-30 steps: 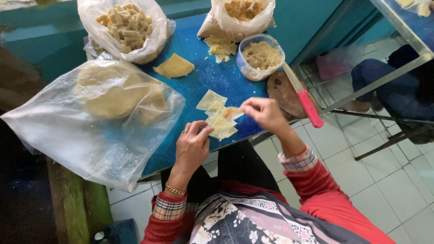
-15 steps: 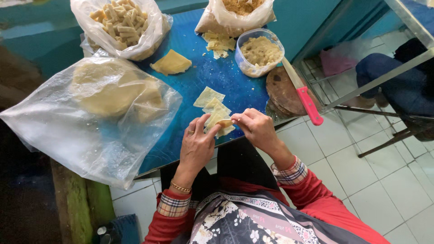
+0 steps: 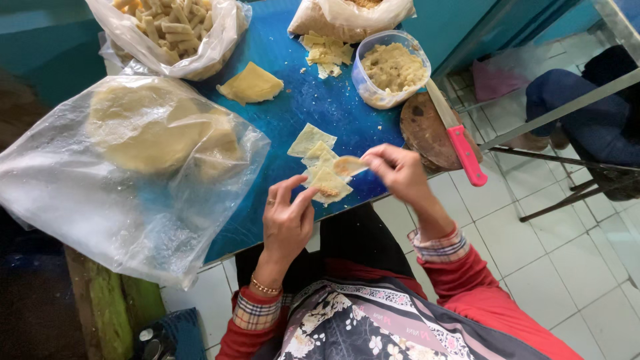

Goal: The person sits at a blue table and assembles filled pastries. They spoon filling from a plastic bag onto square dough wrappers, then fold and pinch the wrappers closed by hand, setting the folded pastries aside as they work through the stack of wrappers.

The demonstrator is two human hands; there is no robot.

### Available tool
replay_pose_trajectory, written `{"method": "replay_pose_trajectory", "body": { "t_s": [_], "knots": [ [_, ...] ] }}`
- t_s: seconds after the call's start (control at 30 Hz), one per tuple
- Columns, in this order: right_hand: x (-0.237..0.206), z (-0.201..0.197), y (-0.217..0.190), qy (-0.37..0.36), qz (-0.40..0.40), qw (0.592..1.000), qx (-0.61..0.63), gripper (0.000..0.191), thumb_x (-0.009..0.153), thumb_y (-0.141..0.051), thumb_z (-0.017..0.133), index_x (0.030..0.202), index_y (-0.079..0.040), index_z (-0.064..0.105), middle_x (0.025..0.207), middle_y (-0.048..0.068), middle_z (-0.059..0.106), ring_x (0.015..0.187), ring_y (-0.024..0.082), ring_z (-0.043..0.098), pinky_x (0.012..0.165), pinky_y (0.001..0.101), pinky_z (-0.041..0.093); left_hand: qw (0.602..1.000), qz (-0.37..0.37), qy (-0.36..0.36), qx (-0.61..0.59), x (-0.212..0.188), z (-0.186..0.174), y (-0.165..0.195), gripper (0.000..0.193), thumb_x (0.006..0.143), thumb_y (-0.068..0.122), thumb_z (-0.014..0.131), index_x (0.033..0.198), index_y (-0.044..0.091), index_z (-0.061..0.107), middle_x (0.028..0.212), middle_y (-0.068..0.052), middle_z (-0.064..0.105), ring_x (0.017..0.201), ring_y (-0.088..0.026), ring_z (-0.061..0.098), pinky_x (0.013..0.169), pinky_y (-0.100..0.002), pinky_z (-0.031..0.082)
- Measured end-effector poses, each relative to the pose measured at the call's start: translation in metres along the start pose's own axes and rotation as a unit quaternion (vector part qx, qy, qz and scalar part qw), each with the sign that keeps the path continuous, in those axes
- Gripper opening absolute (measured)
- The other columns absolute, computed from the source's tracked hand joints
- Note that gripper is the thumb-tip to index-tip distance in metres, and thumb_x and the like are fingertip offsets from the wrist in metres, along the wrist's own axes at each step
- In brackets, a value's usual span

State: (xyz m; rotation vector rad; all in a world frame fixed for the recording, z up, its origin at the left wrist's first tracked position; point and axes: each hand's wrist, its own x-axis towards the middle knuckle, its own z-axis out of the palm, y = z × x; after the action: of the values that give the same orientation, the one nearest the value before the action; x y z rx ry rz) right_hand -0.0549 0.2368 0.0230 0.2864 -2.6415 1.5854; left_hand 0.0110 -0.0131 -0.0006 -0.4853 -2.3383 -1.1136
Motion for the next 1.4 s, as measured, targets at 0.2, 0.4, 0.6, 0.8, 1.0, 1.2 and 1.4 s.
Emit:
{"method": "replay_pose_trajectory", "body": {
  "t_s": [0.2, 0.4, 0.6, 0.8, 1.0, 1.2, 1.4],
  "knots": [
    [0.072, -0.050, -0.011, 0.061, -0.043, 0.990, 0.123, 0.008, 0.099, -0.004, 0.059, 0.097, -0.002, 0.066, 0.091, -0.002, 0.065, 0.076, 0.003, 0.052, 0.068, 0.0202, 0.043, 1.000, 0.001, 0.010, -0.020, -0.004, 0.003, 0.005, 0.031, 0.080, -0.004, 0.068, 0.110, 0.006, 0.070, 0.118, -0.013, 0.066, 0.106, -0.035, 0.063, 0.092, -0.043, 0.053],
    [0.215, -0.090, 0.000, 0.245, -0.172, 0.931, -0.210, 0.008, 0.101, -0.009, 0.066, 0.094, -0.006, 0.067, 0.084, 0.007, 0.068, 0.073, 0.018, 0.064, 0.065, 0.0323, 0.050, 0.999, -0.006, 0.010, -0.038, -0.005, 0.007, 0.008, 0.032, 0.079, -0.004, 0.067, 0.109, 0.006, 0.071, 0.115, -0.013, 0.066, 0.104, -0.034, 0.064, 0.090, -0.042, 0.053],
    [0.332, -0.042, 0.023, 0.084, -0.249, 0.665, -0.699, 0.012, 0.090, -0.012, 0.065, 0.093, -0.009, 0.077, 0.102, 0.009, 0.071, 0.098, 0.029, 0.070, 0.079, 0.0417, 0.057, 0.999, -0.008, 0.030, -0.027, -0.003, 0.012, 0.008, 0.031, 0.080, -0.003, 0.069, 0.110, 0.005, 0.070, 0.113, -0.013, 0.066, 0.102, -0.033, 0.064, 0.088, -0.042, 0.053],
    [0.301, -0.054, -0.004, 0.062, -0.261, 0.755, -0.599, 0.012, 0.090, -0.015, 0.069, 0.095, -0.017, 0.079, 0.107, 0.007, 0.071, 0.100, 0.032, 0.064, 0.083, 0.0471, 0.051, 0.998, -0.019, 0.042, -0.045, -0.001, 0.007, 0.007, 0.029, 0.081, -0.003, 0.069, 0.109, 0.004, 0.070, 0.112, -0.013, 0.067, 0.101, -0.034, 0.065, 0.087, -0.042, 0.054],
    [0.126, -0.037, -0.025, 0.138, -0.258, 0.949, -0.115, 0.012, 0.103, 0.003, 0.063, 0.104, -0.007, 0.070, 0.102, 0.007, 0.071, 0.078, 0.016, 0.064, 0.069, 0.0286, 0.053, 0.997, -0.027, 0.054, -0.047, -0.001, 0.008, 0.002, 0.023, 0.085, -0.002, 0.069, 0.107, 0.005, 0.071, 0.108, -0.012, 0.068, 0.098, -0.033, 0.066, 0.085, -0.041, 0.054],
    [-0.006, 0.022, -0.015, -0.003, -0.054, 0.998, -0.010, 0.013, 0.098, -0.011, 0.070, 0.108, -0.007, 0.075, 0.100, 0.008, 0.073, 0.083, 0.015, 0.069, 0.071, 0.0290, 0.055, 0.993, -0.073, 0.042, 0.085, -0.010, 0.012, 0.000, 0.018, 0.086, 0.008, 0.074, 0.104, 0.008, 0.072, 0.103, -0.006, 0.067, 0.095, -0.029, 0.063, 0.082, -0.042, 0.049],
    [-0.041, 0.050, -0.014, 0.094, -0.155, 0.954, -0.240, 0.016, 0.086, -0.021, 0.080, 0.093, -0.010, 0.072, 0.092, 0.006, 0.064, 0.082, 0.027, 0.067, 0.070, 0.0379, 0.053, 0.979, -0.136, 0.036, 0.148, -0.006, 0.023, -0.002, 0.012, 0.086, 0.019, 0.077, 0.094, 0.014, 0.070, 0.101, -0.004, 0.063, 0.099, -0.028, 0.061, 0.081, -0.044, 0.046]
  ]
}}
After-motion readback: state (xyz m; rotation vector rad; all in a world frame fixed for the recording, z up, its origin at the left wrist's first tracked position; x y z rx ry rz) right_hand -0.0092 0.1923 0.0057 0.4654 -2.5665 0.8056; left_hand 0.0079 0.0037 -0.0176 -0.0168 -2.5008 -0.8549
